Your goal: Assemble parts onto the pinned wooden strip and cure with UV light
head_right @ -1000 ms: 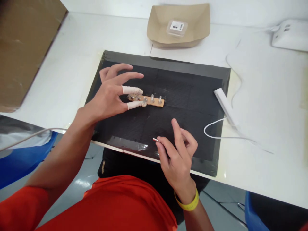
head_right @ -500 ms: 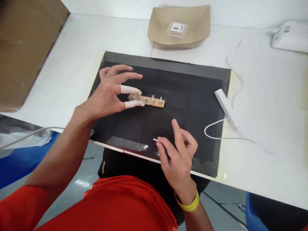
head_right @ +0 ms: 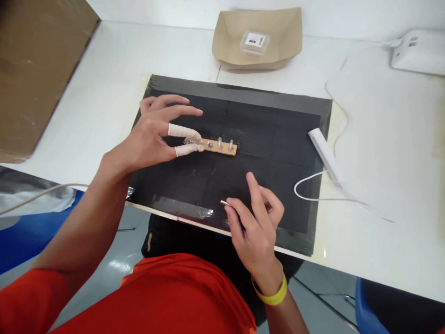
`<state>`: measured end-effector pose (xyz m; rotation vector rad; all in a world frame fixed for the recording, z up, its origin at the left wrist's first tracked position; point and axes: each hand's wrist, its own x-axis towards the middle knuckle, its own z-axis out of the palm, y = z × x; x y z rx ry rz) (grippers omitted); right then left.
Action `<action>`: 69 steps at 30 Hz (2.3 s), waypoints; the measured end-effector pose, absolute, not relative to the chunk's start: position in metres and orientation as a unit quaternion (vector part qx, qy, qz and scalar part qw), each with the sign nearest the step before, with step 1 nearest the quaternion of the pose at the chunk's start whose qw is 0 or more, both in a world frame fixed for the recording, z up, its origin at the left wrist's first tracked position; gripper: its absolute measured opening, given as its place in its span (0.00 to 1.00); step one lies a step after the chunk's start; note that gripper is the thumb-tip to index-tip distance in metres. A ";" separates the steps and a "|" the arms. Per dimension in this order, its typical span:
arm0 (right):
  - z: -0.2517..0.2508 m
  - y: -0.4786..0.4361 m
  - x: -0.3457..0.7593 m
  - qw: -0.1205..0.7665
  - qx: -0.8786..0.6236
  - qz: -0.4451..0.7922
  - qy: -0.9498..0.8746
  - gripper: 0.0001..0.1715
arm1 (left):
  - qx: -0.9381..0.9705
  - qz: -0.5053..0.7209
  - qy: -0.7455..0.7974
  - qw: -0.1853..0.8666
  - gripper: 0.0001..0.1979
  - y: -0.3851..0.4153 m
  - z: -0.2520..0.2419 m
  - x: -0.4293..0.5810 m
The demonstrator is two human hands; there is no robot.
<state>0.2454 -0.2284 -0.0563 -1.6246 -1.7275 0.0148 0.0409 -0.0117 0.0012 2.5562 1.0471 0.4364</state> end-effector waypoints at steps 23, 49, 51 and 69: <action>-0.055 -0.228 0.245 0.374 -0.634 0.008 -0.677 0.10 | 0.909 0.137 0.359 0.159 0.07 -0.014 0.001 0.031; -0.056 -0.229 0.246 0.379 -0.629 0.003 -0.679 0.10 | 0.816 0.207 0.538 0.048 0.10 -0.078 -0.018 0.044; -0.055 -0.229 0.246 0.380 -0.630 0.004 -0.677 0.10 | 0.803 0.220 0.553 0.034 0.09 -0.084 -0.022 0.047; -0.054 -0.229 0.246 0.381 -0.634 0.010 -0.673 0.10 | 0.803 0.249 0.542 0.022 0.08 -0.088 -0.034 0.050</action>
